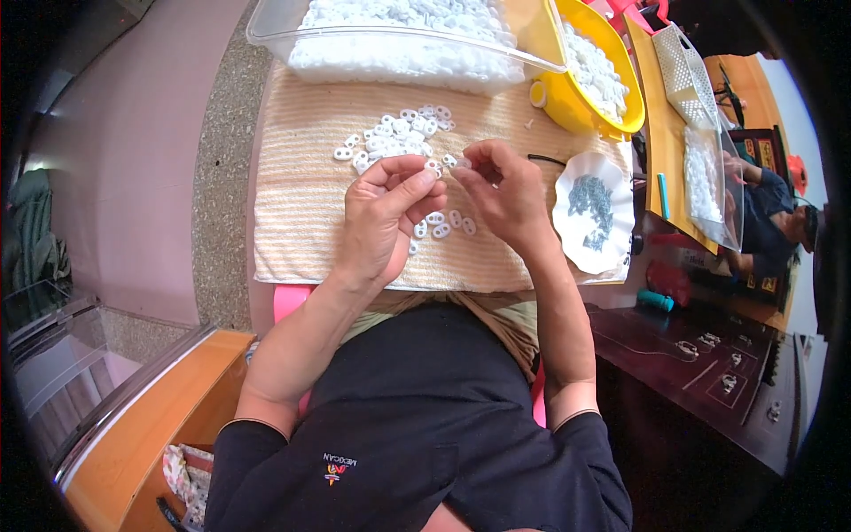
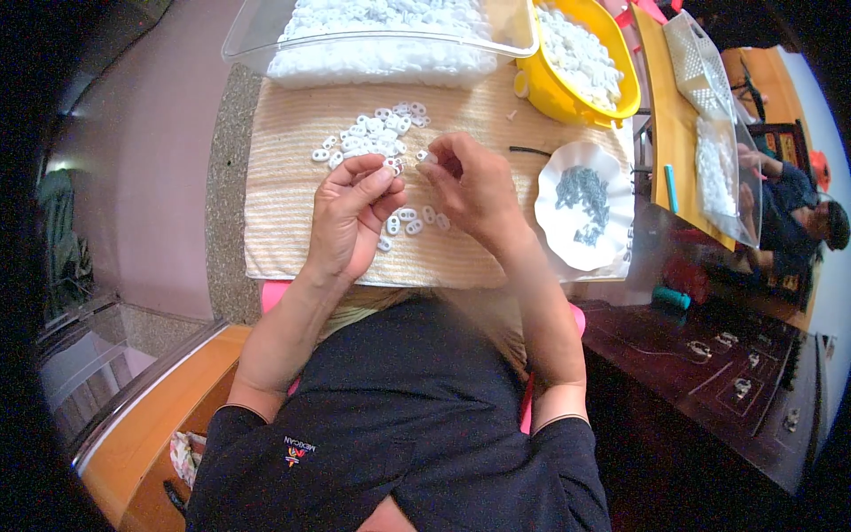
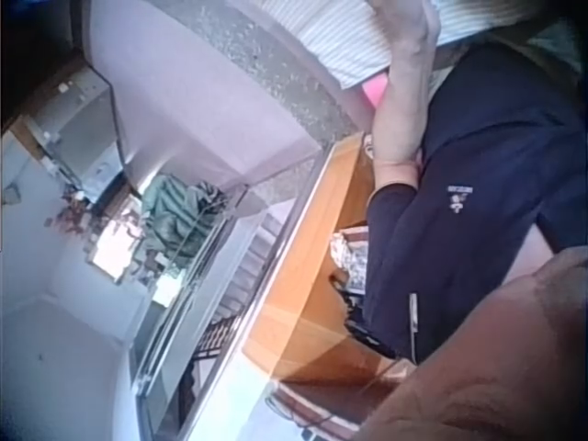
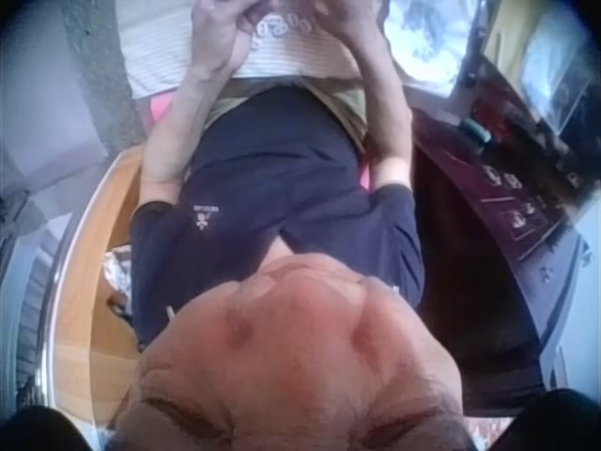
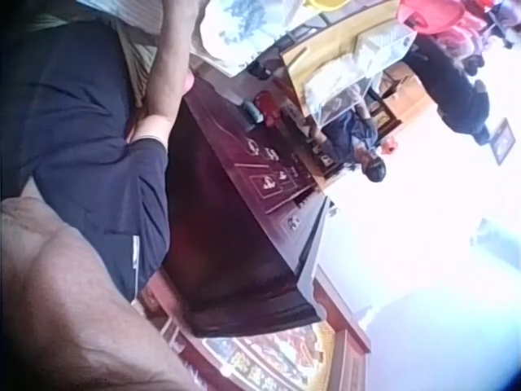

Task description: Manually inserting small blue pins into white plastic connectors at a workstation.

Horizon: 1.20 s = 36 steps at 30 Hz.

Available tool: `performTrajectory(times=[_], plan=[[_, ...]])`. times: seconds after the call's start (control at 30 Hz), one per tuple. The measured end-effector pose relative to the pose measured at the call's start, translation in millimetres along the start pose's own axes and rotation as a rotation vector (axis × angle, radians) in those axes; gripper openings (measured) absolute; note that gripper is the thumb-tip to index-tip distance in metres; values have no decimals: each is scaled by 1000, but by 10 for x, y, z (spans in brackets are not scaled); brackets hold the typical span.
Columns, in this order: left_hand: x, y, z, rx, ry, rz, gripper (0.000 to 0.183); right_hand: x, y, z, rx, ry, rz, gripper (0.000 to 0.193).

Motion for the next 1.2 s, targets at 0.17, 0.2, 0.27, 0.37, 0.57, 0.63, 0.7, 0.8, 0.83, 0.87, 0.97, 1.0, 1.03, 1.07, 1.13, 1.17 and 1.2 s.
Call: performTrajectory(times=[0.17, 0.2, 0.27, 0.37, 0.57, 0.63, 0.7, 0.8, 0.83, 0.87, 0.97, 1.0, 1.03, 1.07, 1.13, 1.17, 1.2], plan=[[0, 14, -40, 9, 10, -10, 16, -171, -8, 79, 356, -89, 72, 14], [-3, 9, -55, 14, 22, -9, 17, -216, -18, 87, 522, -142, 103, 14], [-10, -6, -82, 16, 30, -9, 17, -285, -22, 67, 646, -226, 123, 17], [-24, -15, -125, 27, 43, -10, 17, -372, -77, 90, 830, -334, 159, 23], [-32, -41, -157, 41, 51, -23, 16, -432, -138, 114, 965, -344, 141, 29], [-37, -28, -165, 42, 52, -21, 16, -441, -148, 118, 965, -348, 138, 28], [-38, -36, -188, 48, 65, -32, 16, -464, -152, 150, 900, -351, 117, 28], [-25, -18, -218, 60, 73, -20, 16, -489, -169, 193, 902, -338, 122, 29], [-26, -17, -224, 61, 75, -18, 16, -491, -166, 191, 904, -339, 122, 29], [-28, -17, -227, 64, 78, -19, 16, -489, -169, 178, 934, -344, 119, 28], [-33, -23, -233, 71, 85, -16, 16, -500, -170, 179, 990, -345, 136, 27], [-34, -26, -235, 75, 89, -12, 16, -504, -162, 186, 1014, -341, 156, 27], [-38, -31, -235, 76, 89, -12, 16, -516, -150, 210, 1015, -341, 156, 27], [-39, -38, -235, 68, 85, -12, 17, -533, -134, 238, 1003, -335, 135, 27], [-39, -41, -234, 61, 82, -13, 17, -541, -123, 239, 992, -330, 114, 27], [-41, -41, -233, 64, 81, -19, 17, -534, -107, 215, 991, -332, 132, 26], [-43, -41, -232, 67, 79, -25, 16, -531, -97, 205, 990, -334, 150, 25]])
Point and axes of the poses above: each hand's wrist, its own x-axis towards the middle knuckle, its own y-axis out of the back of the hand, z = x × y, the point moved 6 cm from there along x, towards the middle knuckle, and after that the axes turned 11 degrees about y, right-handed, at the moved point
